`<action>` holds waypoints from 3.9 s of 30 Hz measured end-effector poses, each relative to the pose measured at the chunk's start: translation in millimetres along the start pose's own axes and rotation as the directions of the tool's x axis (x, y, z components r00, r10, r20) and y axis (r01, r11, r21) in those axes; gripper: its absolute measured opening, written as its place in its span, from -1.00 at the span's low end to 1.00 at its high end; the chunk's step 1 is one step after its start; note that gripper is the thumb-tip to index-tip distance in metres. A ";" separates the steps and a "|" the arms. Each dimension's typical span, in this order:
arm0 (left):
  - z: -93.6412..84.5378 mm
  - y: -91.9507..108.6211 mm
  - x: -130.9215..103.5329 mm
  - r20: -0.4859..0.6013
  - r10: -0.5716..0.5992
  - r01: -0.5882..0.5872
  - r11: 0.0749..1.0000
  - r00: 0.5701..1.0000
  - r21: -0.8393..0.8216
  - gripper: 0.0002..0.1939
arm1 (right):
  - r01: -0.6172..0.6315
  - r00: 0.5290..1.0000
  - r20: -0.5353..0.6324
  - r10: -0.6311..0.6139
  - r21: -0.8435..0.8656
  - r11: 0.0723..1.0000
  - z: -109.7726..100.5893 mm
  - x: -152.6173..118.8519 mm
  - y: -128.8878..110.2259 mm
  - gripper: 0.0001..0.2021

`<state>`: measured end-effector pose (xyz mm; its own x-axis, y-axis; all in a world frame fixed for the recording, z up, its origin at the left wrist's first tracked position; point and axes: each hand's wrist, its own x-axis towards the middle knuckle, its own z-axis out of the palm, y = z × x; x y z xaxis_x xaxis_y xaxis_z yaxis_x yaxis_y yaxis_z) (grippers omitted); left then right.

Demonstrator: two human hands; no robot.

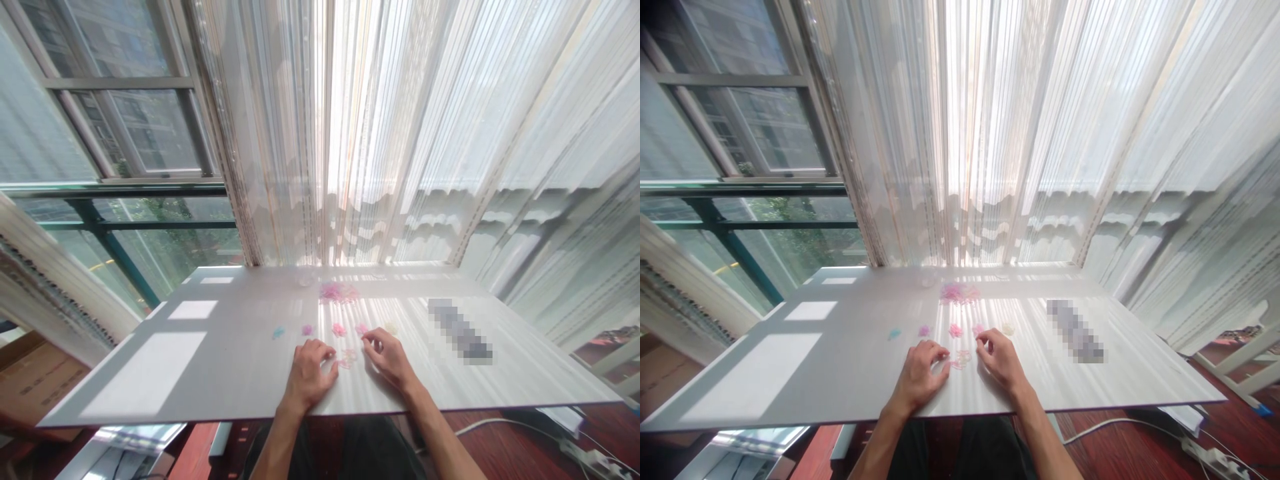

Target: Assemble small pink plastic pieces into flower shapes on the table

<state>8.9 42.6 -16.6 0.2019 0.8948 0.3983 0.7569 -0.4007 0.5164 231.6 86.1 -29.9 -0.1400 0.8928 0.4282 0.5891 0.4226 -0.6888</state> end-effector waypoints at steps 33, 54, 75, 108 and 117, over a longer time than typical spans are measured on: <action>3.4 -4.7 1.2 -0.028 -0.051 0.048 0.994 0.998 -0.094 -0.80 | -0.024 0.990 -0.141 -0.002 -0.183 0.983 10.0 14.5 12.3 -0.58; 0.0 1.6 -0.9 0.014 0.011 -0.011 1.000 1.000 -0.018 -0.90 | 0.188 0.968 -0.119 -0.220 -0.232 0.954 10.8 5.0 2.0 -0.78; 2.1 1.1 -2.7 0.011 0.012 -0.012 1.000 1.000 0.029 -0.89 | 0.415 0.900 0.187 -0.394 -0.087 0.906 16.8 -15.2 -29.3 -0.85; 0.6 -4.8 -6.0 0.072 0.007 0.002 0.991 0.997 -0.132 -0.83 | 0.468 0.883 0.073 -0.463 -0.071 0.881 19.6 -14.3 -24.1 -0.89; -0.9 -6.4 -4.6 0.103 -0.055 0.079 0.965 0.993 -0.249 -0.81 | 0.446 0.894 0.061 -0.443 -0.052 0.893 19.2 -14.6 -23.1 -0.92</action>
<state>2.5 40.8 -21.0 0.2228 0.9310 0.2892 0.5915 -0.3649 0.7190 204.8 66.3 -31.5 -0.4351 0.6207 0.6522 0.5055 0.7679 -0.3935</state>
